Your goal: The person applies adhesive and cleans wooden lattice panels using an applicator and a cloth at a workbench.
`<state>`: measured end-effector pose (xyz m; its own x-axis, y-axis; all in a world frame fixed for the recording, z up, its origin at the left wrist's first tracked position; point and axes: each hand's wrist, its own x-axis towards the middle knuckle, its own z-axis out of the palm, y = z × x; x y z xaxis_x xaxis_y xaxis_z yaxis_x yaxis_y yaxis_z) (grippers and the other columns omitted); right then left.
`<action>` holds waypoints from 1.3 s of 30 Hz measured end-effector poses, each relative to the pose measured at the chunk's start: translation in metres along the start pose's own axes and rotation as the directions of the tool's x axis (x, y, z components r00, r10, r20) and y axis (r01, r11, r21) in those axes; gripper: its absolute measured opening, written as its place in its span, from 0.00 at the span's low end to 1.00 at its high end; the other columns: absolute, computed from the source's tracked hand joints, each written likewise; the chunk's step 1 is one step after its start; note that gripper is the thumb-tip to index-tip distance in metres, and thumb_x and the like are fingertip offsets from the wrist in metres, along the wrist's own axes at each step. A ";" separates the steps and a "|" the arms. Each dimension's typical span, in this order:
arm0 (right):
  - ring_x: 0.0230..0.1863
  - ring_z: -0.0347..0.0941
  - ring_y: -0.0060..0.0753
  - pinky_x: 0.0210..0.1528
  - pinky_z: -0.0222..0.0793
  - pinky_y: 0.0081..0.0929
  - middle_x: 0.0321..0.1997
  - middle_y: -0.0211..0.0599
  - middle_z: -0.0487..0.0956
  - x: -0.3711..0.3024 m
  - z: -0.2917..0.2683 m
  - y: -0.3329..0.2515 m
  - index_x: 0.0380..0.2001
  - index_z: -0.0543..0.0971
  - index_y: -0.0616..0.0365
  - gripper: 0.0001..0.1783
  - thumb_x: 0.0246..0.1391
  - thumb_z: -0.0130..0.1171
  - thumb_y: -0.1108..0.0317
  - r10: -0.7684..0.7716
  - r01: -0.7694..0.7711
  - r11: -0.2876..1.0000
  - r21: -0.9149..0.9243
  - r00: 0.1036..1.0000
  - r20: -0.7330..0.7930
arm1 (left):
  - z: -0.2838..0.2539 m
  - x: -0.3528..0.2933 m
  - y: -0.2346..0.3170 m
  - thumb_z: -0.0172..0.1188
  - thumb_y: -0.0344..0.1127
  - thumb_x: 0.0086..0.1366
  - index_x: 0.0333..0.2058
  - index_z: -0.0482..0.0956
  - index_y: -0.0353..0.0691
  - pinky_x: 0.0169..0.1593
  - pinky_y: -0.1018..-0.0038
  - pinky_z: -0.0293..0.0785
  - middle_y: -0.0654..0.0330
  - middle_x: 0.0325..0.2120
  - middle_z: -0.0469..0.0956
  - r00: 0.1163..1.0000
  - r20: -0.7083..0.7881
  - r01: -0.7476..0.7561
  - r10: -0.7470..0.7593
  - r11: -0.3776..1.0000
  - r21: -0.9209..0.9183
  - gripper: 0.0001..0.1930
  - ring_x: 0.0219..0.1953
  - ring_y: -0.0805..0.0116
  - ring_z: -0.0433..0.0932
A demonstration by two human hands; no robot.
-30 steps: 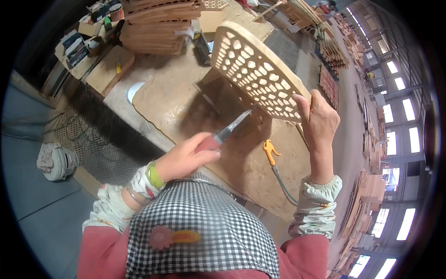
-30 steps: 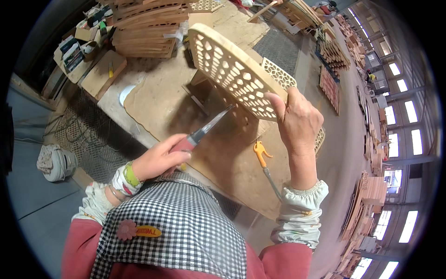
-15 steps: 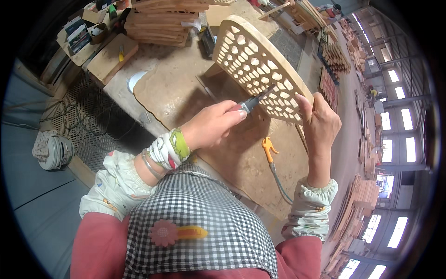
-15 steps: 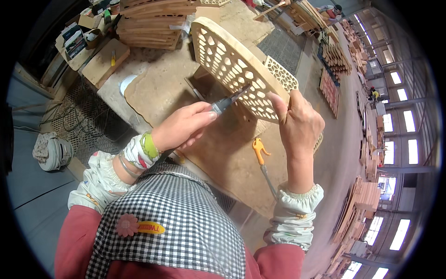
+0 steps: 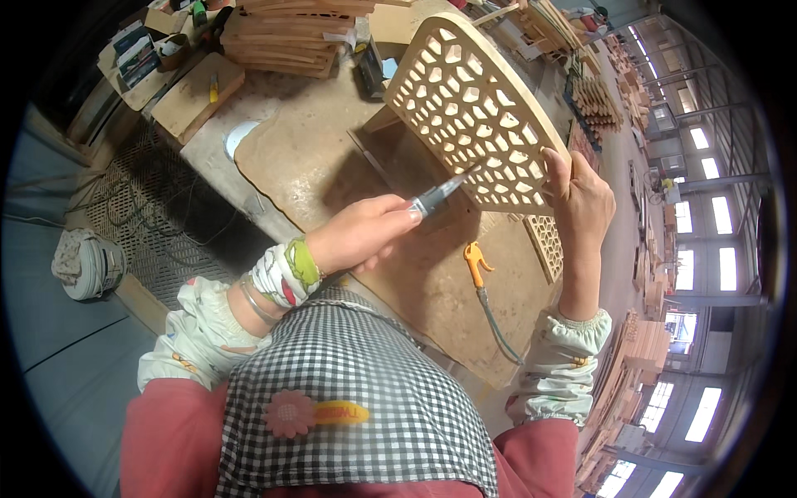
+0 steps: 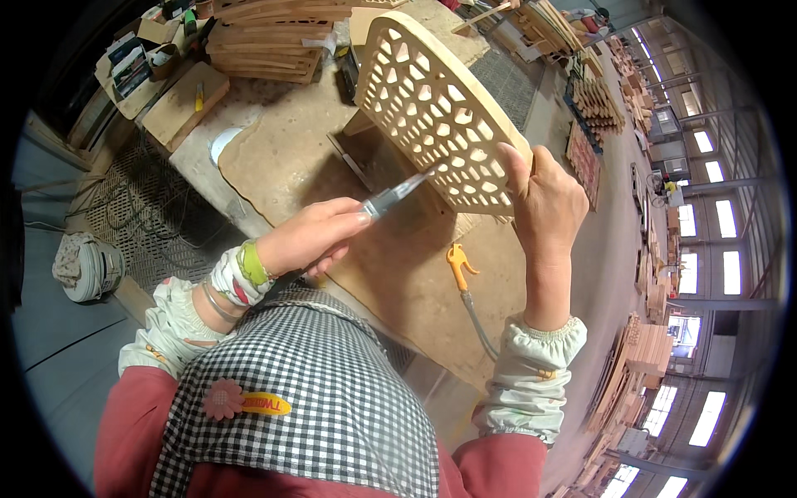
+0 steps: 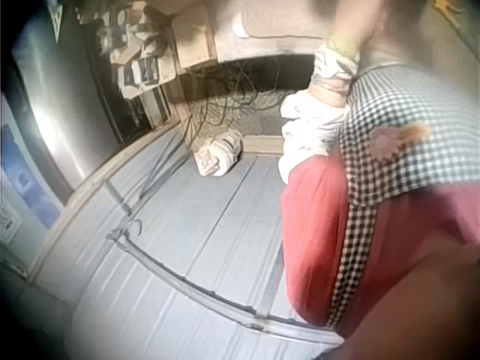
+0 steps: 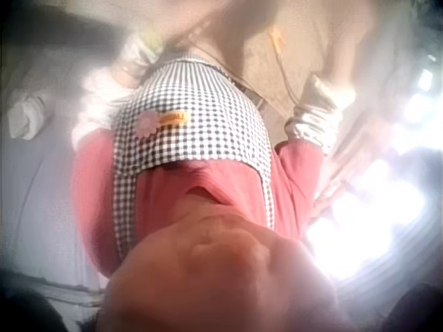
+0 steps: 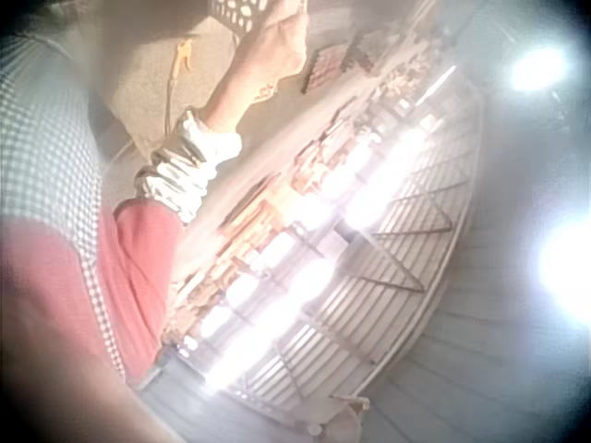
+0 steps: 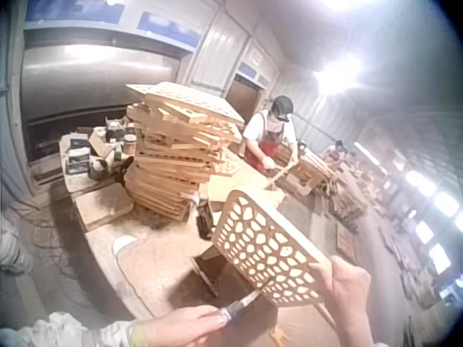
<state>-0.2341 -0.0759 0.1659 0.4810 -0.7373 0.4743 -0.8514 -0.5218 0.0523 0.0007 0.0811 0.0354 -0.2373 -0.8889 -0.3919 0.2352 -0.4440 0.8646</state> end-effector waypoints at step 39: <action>0.24 0.80 0.48 0.29 0.72 0.40 0.17 0.37 0.79 0.003 -0.004 -0.010 0.23 0.79 0.56 0.36 0.65 0.51 0.32 0.094 -0.090 0.993 -0.075 0.994 0.053 | -0.008 0.030 -0.012 0.53 0.52 0.72 0.51 0.76 0.32 0.44 0.63 0.77 0.46 0.38 0.83 0.880 -0.328 -0.115 0.344 0.823 0.557 0.25 0.38 0.52 0.83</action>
<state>-0.2253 -0.0714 0.1702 0.4095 -0.8045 0.4303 -0.9044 -0.4199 0.0758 -0.0021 0.0585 0.0106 0.1811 -0.9720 -0.1500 -0.3042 -0.2004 0.9313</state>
